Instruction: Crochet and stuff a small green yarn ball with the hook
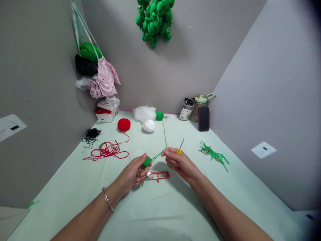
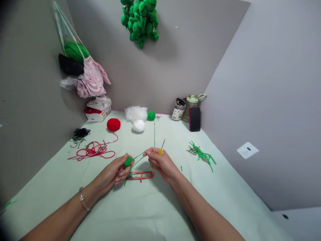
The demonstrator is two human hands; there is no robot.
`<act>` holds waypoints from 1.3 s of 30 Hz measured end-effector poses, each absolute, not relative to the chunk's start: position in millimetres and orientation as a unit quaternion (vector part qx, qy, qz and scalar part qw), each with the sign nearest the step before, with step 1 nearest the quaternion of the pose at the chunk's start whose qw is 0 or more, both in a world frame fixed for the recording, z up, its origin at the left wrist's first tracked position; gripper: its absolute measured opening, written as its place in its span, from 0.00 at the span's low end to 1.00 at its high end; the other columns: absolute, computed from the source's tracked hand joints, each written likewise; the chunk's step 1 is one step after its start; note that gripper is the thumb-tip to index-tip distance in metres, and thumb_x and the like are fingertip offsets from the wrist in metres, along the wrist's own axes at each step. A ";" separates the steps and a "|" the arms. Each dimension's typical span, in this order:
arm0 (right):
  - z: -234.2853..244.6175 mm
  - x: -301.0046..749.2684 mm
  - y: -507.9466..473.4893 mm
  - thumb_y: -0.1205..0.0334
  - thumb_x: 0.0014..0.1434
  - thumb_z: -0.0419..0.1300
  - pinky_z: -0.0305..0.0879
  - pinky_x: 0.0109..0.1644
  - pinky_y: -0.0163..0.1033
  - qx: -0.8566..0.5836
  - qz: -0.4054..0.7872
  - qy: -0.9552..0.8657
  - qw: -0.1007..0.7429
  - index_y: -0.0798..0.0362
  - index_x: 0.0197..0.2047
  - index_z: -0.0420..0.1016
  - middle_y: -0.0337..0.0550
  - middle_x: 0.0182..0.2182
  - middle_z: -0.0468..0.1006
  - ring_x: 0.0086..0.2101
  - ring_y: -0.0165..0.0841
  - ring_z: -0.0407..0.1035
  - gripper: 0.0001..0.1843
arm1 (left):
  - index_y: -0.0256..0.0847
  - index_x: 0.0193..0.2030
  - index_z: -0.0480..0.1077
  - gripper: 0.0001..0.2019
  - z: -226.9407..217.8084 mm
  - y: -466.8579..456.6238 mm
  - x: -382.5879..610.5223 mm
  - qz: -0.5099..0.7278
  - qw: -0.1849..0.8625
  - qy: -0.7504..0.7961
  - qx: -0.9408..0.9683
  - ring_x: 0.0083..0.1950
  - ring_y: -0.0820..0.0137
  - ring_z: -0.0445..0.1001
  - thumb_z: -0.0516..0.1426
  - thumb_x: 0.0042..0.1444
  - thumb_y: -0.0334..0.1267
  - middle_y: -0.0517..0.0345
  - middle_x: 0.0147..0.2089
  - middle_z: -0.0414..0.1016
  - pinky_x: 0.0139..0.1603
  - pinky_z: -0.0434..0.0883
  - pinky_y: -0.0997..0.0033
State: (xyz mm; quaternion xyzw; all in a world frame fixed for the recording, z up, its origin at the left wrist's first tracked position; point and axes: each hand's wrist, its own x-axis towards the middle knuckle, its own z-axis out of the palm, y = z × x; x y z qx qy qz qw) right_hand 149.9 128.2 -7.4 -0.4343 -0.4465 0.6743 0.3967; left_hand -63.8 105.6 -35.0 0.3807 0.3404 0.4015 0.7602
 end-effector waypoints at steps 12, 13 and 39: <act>-6.2 154.1 130.9 0.45 0.53 0.73 0.33 0.27 0.37 -0.431 0.661 -0.461 0.406 0.55 0.35 0.78 0.21 0.15 0.46 0.22 0.25 0.35 0.21 | 0.37 0.52 0.81 0.19 -37.0 106.2 -66.3 0.425 0.752 0.334 0.377 0.31 0.69 0.79 0.71 0.57 0.43 0.53 0.37 0.82 0.41 0.77 0.66; -6.1 153.6 130.8 0.45 0.53 0.73 0.33 0.26 0.37 -0.433 0.658 -0.465 0.404 0.54 0.35 0.78 0.21 0.15 0.46 0.22 0.25 0.35 0.21 | 0.37 0.51 0.82 0.18 -36.8 106.0 -65.4 0.425 0.751 0.336 0.376 0.30 0.68 0.79 0.70 0.58 0.44 0.53 0.36 0.82 0.40 0.77 0.66; -31.8 246.1 195.2 0.56 0.73 0.61 0.75 0.57 0.53 -0.686 0.136 -0.640 0.319 0.52 0.59 0.76 0.51 0.56 0.79 0.52 0.42 0.76 0.16 | 0.34 0.45 0.83 0.19 -34.4 105.4 -67.3 0.476 0.728 0.370 0.328 0.29 0.75 0.70 0.62 0.67 0.51 0.53 0.39 0.77 0.31 0.69 0.74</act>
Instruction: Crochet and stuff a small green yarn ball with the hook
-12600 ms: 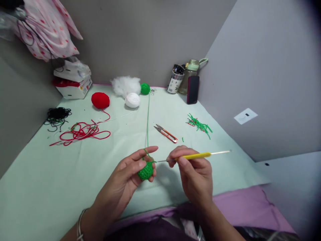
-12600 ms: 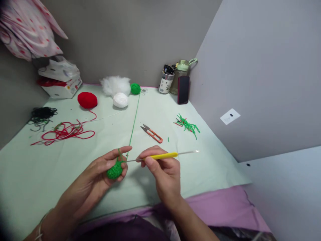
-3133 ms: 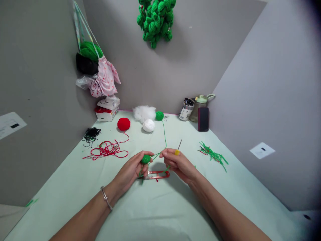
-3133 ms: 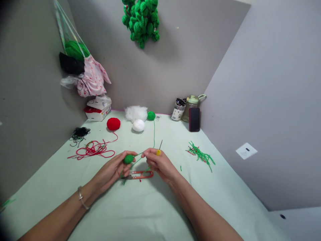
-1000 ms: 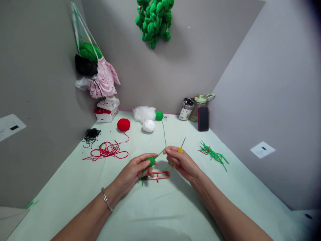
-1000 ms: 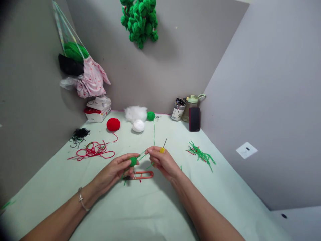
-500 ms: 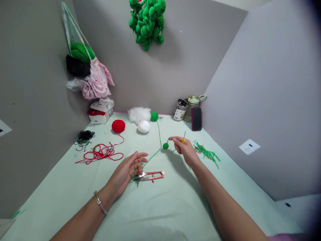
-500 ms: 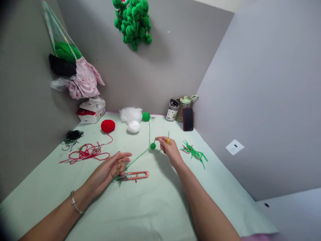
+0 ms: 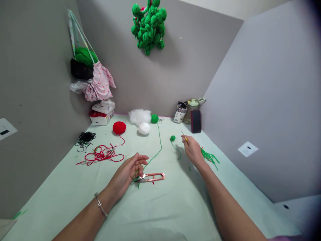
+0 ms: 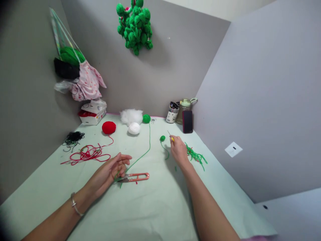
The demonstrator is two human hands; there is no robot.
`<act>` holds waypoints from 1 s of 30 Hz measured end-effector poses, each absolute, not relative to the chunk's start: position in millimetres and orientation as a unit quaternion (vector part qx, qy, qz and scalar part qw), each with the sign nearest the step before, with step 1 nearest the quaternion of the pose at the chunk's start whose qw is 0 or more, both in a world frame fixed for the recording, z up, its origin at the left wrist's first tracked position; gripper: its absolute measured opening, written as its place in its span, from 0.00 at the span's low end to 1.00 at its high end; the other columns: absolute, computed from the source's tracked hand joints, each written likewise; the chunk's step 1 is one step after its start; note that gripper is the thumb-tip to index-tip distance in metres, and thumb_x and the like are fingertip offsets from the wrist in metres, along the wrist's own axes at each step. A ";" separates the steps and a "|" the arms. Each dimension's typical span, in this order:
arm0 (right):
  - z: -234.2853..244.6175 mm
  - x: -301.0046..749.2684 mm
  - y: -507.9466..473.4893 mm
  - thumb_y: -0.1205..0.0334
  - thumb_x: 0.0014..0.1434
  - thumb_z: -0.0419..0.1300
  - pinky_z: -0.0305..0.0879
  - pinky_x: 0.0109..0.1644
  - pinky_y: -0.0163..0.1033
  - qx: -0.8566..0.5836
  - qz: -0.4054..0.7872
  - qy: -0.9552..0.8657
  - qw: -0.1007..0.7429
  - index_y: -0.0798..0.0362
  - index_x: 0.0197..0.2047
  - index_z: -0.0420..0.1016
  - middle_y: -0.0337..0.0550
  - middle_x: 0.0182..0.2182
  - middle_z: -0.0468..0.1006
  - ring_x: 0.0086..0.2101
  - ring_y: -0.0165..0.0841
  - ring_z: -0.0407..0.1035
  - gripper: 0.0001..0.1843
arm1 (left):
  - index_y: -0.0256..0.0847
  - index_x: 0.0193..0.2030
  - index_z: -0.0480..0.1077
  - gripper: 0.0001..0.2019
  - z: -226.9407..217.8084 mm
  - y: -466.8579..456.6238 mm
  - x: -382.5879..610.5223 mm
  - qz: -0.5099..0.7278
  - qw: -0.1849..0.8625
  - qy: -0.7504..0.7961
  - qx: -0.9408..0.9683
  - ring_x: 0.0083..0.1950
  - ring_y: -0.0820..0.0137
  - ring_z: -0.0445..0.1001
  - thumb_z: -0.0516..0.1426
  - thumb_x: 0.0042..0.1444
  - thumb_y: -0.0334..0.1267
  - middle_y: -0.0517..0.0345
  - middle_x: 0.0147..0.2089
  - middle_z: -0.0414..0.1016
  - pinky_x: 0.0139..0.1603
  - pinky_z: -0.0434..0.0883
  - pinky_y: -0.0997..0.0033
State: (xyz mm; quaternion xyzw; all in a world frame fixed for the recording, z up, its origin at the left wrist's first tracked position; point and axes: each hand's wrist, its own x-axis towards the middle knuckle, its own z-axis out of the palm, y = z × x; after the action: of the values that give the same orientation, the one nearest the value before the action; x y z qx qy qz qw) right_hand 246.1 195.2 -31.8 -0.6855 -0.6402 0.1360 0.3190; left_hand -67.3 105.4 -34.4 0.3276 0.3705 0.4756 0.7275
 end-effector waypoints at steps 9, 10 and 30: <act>-43.3 163.6 152.1 0.78 0.57 0.62 0.64 0.44 0.38 -0.527 0.208 -0.794 0.220 0.43 0.56 0.83 0.44 0.43 0.80 0.37 0.36 0.75 0.29 | 0.34 0.43 0.82 0.19 -37.3 108.0 -66.9 0.487 0.728 0.361 0.321 0.27 0.77 0.65 0.64 0.65 0.52 0.56 0.36 0.74 0.28 0.65 0.76; -44.7 158.5 150.4 0.78 0.56 0.62 0.63 0.43 0.38 -0.521 0.221 -0.797 0.212 0.44 0.55 0.83 0.43 0.42 0.79 0.36 0.35 0.74 0.28 | 0.34 0.43 0.82 0.19 -36.6 108.2 -66.7 0.487 0.726 0.362 0.323 0.26 0.77 0.64 0.64 0.64 0.52 0.57 0.36 0.73 0.28 0.65 0.76; 12.1 164.7 307.4 0.54 0.71 0.64 0.78 0.54 0.53 -0.585 0.268 -0.715 0.271 0.53 0.61 0.75 0.50 0.58 0.78 0.51 0.42 0.77 0.19 | 0.40 0.32 0.78 0.18 -28.6 101.0 -66.7 0.334 0.714 0.350 0.506 0.25 0.77 0.56 0.65 0.62 0.53 0.68 0.23 0.61 0.26 0.53 0.74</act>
State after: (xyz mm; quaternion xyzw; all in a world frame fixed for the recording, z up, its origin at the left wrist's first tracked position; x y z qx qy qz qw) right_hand 164.7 307.4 12.1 -0.5853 -0.7154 0.2684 0.2713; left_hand -66.7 101.0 -28.6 0.5062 0.3504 0.3338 0.7138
